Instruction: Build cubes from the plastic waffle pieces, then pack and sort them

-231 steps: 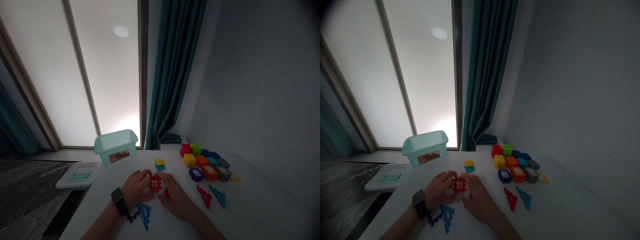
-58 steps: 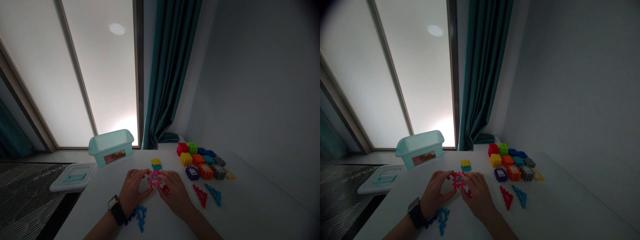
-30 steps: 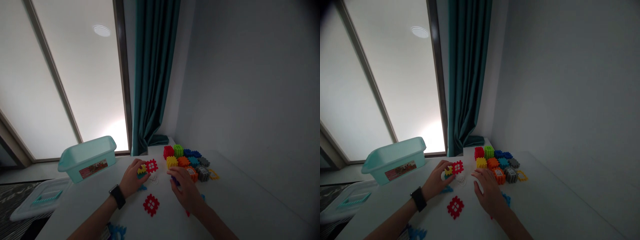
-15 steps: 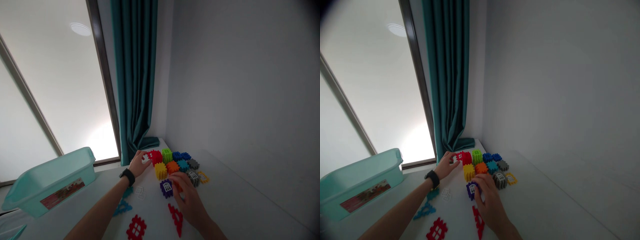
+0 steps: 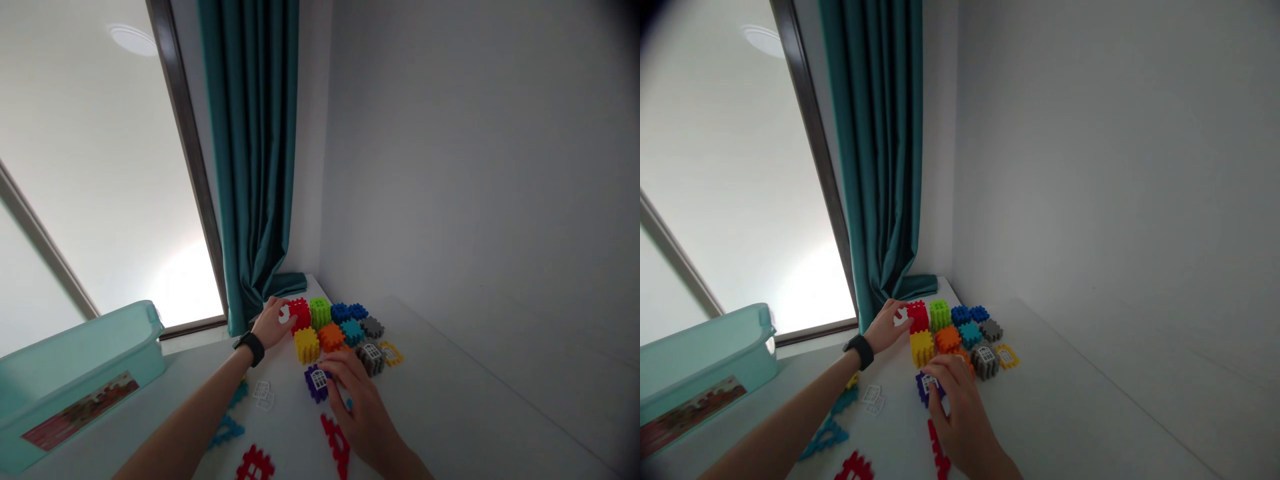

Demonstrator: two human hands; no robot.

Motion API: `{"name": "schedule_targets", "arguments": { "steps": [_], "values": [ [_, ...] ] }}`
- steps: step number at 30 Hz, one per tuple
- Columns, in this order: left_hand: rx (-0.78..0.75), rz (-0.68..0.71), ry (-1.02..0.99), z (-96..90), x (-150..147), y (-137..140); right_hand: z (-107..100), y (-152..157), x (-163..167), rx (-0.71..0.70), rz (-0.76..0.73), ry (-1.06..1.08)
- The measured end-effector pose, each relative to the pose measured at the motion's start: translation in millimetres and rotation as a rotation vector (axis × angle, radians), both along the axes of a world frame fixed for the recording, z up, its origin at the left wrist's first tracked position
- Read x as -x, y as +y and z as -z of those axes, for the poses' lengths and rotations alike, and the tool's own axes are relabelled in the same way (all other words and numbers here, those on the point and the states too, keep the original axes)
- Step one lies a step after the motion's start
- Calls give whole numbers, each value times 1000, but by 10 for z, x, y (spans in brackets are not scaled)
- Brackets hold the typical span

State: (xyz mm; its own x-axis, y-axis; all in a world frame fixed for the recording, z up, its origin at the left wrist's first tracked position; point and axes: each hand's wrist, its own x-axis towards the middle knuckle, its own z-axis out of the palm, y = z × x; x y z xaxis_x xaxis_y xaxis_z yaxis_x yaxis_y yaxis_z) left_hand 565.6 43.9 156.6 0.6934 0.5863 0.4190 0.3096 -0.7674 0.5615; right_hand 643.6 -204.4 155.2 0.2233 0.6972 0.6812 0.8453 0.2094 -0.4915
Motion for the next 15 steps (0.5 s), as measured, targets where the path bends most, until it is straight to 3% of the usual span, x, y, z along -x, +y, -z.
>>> {"name": "schedule_targets", "arguments": {
  "steps": [15],
  "values": [
    [13,14,11,129,-13,52,-13,-8,17,4,-3,17]
  ]
}}
